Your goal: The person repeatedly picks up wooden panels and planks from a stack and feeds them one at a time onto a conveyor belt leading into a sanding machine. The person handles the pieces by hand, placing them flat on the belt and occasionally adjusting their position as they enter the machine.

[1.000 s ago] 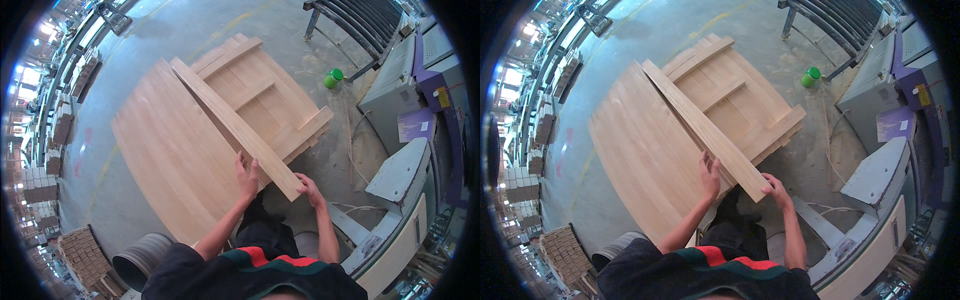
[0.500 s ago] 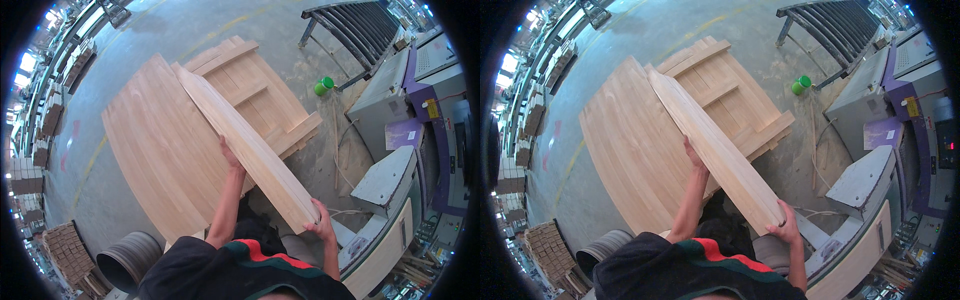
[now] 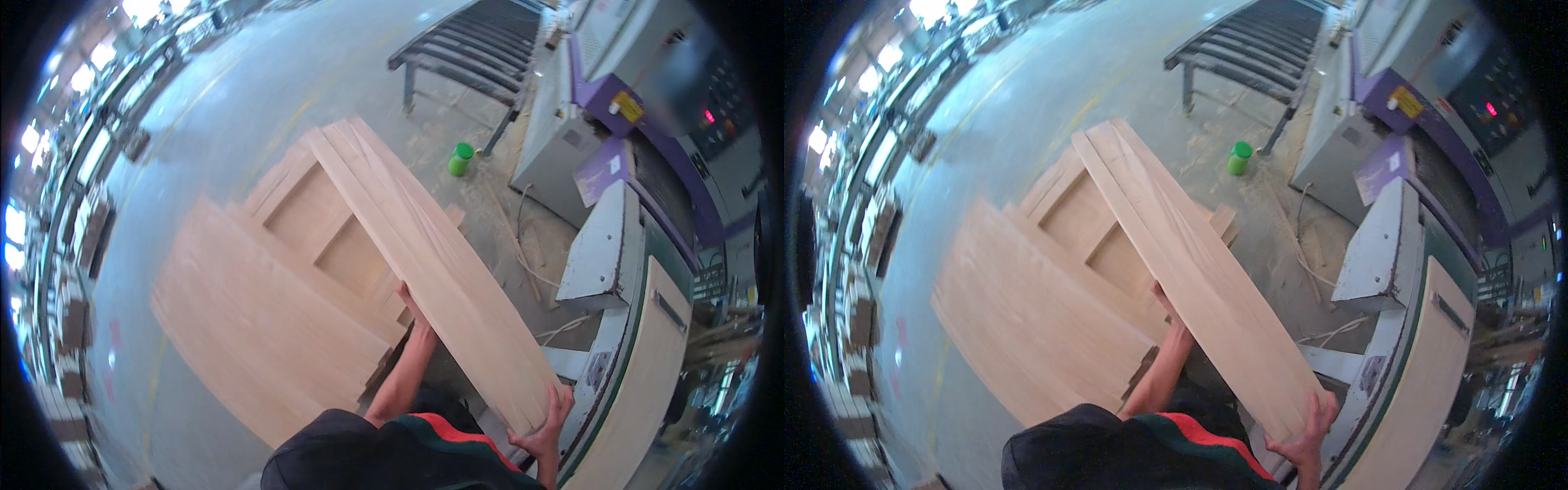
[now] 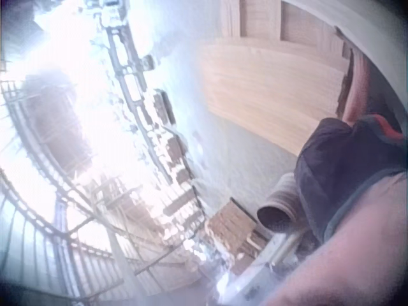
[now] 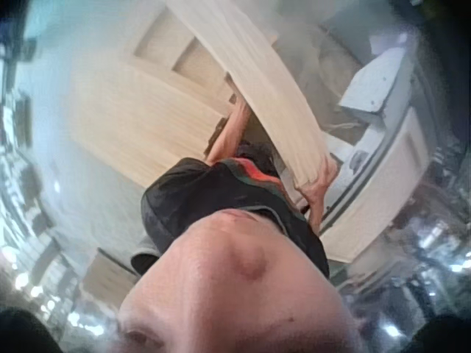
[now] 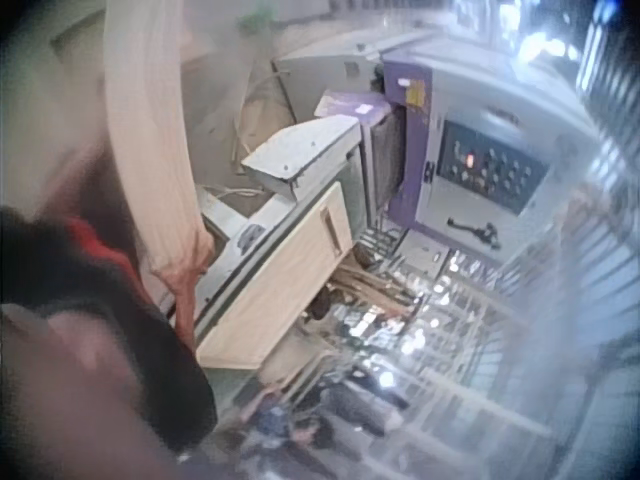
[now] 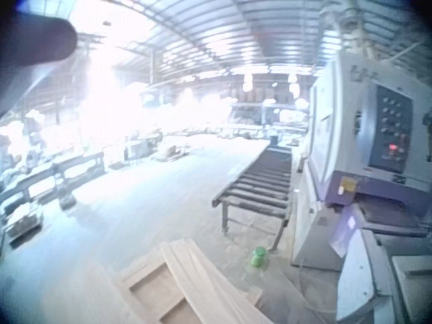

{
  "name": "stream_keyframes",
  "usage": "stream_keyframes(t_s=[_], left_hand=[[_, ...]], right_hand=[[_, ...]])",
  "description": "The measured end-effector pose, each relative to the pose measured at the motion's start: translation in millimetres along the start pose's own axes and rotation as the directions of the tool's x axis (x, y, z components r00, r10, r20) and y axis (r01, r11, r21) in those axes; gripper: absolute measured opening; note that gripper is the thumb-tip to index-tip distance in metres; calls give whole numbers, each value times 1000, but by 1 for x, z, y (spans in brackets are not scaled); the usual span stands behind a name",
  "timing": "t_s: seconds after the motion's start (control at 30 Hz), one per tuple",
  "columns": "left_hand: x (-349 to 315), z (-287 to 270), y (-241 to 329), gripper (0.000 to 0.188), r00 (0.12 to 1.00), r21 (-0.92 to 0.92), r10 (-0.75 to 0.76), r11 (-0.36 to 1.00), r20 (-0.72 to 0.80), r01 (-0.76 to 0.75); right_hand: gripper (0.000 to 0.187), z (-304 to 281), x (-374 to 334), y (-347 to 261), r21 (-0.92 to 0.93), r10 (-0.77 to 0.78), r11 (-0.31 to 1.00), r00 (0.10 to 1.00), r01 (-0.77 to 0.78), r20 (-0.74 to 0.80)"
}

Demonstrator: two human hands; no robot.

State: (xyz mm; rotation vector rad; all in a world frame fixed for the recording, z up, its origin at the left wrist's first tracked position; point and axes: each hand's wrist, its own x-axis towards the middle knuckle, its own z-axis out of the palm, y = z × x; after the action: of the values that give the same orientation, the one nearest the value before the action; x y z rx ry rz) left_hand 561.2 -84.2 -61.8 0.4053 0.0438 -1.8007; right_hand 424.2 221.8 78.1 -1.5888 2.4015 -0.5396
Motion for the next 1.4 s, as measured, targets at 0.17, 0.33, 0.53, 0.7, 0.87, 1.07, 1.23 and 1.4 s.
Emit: stream_keyframes(t_s=[0.17, 0.33, 0.53, 0.7, 0.87, 1.07, 1.23, 1.4], left_hand=[[-1, -7, -89, 77, 959, -143, -189, 965, 209, 221], [-51, 34, -169, 76, 861, -84, -400, 892, 312, 445], [-117, 57, -241, 76, 726, -11, -560, 789, 399, 614], [-170, 57, -291, 76, 605, 76, -664, 699, 440, 711], [-232, 93, -315, 75, 551, 335, -768, 639, 326, 692], [-323, 150, -366, 69, 409, 625, -910, 361, 73, 692], [-355, 135, -419, 69, 308, 614, -951, 258, 25, 746], [-379, 133, -454, 61, 205, 634, -978, 176, 28, 753]], right_hand=[[120, -4, -66, 24, -88, 80, 991, 964, -105, -254], [117, -13, -131, 40, -79, 188, 966, 881, -245, -435], [95, -21, -202, 40, -178, 285, 854, 726, -488, -625], [116, -34, -251, 43, -83, 363, 834, 656, -546, -662], [116, -56, -292, 47, 146, 581, 750, 537, -645, -611], [106, -83, -339, 67, 542, 763, 644, 399, -540, -509], [102, -101, -365, 97, 647, 834, 551, 342, -526, -432], [84, -120, -384, 130, 902, 927, 305, 314, -305, -207]])
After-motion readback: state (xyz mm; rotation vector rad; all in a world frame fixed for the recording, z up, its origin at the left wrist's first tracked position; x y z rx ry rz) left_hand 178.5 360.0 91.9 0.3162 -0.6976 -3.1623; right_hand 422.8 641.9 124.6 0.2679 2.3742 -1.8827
